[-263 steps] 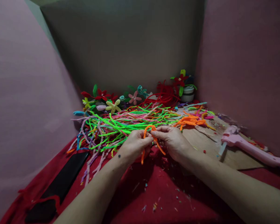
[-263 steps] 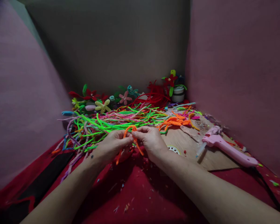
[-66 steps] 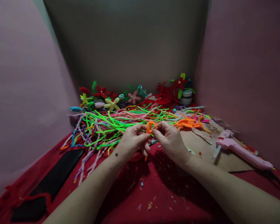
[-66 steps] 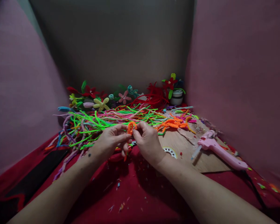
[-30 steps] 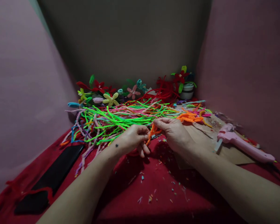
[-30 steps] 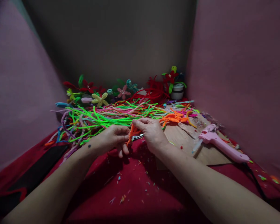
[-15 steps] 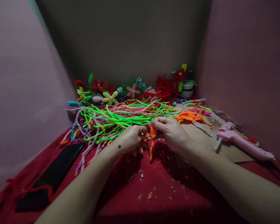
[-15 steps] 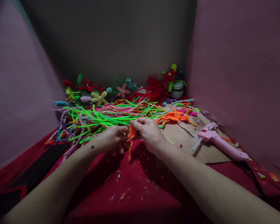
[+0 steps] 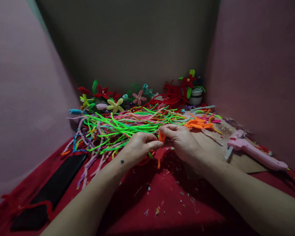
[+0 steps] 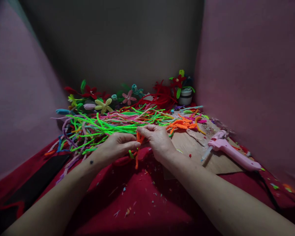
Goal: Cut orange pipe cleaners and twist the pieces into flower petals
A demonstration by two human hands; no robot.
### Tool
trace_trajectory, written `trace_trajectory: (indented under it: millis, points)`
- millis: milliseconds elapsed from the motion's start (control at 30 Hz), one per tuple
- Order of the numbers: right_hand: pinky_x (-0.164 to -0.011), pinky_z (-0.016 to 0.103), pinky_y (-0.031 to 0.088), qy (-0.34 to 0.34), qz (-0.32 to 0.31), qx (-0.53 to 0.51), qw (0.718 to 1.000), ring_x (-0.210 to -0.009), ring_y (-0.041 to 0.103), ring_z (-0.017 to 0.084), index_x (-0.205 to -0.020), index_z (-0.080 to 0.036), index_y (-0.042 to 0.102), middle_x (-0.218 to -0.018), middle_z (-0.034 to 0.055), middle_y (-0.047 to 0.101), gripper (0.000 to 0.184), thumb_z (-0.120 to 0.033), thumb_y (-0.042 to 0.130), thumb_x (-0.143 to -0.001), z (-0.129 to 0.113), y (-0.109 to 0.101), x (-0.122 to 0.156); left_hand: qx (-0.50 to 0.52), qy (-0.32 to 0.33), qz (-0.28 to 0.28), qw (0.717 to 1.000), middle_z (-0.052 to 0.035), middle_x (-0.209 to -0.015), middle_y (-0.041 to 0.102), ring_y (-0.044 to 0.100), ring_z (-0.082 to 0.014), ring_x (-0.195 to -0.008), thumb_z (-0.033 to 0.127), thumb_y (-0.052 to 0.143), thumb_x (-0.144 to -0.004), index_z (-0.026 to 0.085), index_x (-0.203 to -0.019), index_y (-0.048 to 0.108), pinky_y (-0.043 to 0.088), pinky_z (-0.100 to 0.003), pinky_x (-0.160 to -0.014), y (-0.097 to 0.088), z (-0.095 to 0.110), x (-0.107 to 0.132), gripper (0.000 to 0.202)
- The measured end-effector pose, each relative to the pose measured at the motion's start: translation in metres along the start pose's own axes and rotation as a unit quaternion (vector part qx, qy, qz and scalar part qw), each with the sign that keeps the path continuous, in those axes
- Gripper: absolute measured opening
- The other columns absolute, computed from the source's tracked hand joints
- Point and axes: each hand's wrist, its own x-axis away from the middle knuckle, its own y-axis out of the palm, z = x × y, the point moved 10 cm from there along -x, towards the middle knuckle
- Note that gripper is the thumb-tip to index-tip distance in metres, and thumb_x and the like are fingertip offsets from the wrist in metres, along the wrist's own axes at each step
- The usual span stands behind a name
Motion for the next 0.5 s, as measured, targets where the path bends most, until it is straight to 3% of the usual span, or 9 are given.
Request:
trace_trajectory:
  millis: [133, 300, 400, 500]
  points:
    - [-0.045, 0.024, 0.042, 0.013, 0.011, -0.009, 1.000, -0.046, 0.048, 0.009, -0.062, -0.015, 0.055, -0.054, -0.0030, 0.053, 0.025, -0.035, 0.070, -0.061, 0.003, -0.002, 0.000, -0.087, 0.027, -0.020, 0.996, 0.0044, -0.052, 0.047, 0.039, -0.0070, -0.051, 0.036, 0.051, -0.076, 0.014, -0.059, 0.057, 0.029, -0.019, -0.051, 0.007, 0.005, 0.002, 0.028]
    - [-0.043, 0.021, 0.037, 0.004, 0.001, -0.009, 1.000, -0.044, 0.046, 0.008, -0.058, -0.015, 0.053, -0.051, -0.0032, 0.052, 0.027, -0.035, 0.069, -0.062, 0.001, 0.000, 0.001, -0.055, -0.004, -0.113, 0.992, 0.0053, -0.051, 0.044, 0.036, -0.0068, -0.047, 0.038, 0.049, -0.077, 0.015, -0.061, 0.053, 0.026, -0.019, -0.046, 0.017, -0.001, 0.007, 0.028]
    - [-0.045, 0.022, 0.038, -0.016, 0.006, 0.006, 1.000, -0.045, 0.047, 0.008, -0.060, -0.014, 0.055, -0.053, -0.0026, 0.053, 0.026, -0.036, 0.068, -0.063, -0.002, -0.001, 0.001, -0.023, 0.003, -0.053, 0.998, 0.0046, -0.058, 0.046, 0.040, -0.0080, -0.054, 0.042, 0.058, -0.070, 0.015, -0.065, 0.056, 0.030, -0.019, -0.049, 0.005, 0.000, 0.003, 0.028]
    - [-0.047, 0.023, 0.040, -0.017, -0.001, 0.005, 1.000, -0.046, 0.047, 0.008, -0.063, -0.013, 0.058, -0.055, -0.0016, 0.055, 0.024, -0.035, 0.068, -0.064, -0.001, 0.000, 0.000, 0.063, -0.004, 0.009, 0.998, 0.0042, -0.061, 0.049, 0.043, -0.0084, -0.058, 0.036, 0.061, -0.068, 0.014, -0.066, 0.057, 0.034, -0.020, -0.055, -0.002, 0.001, 0.001, 0.022]
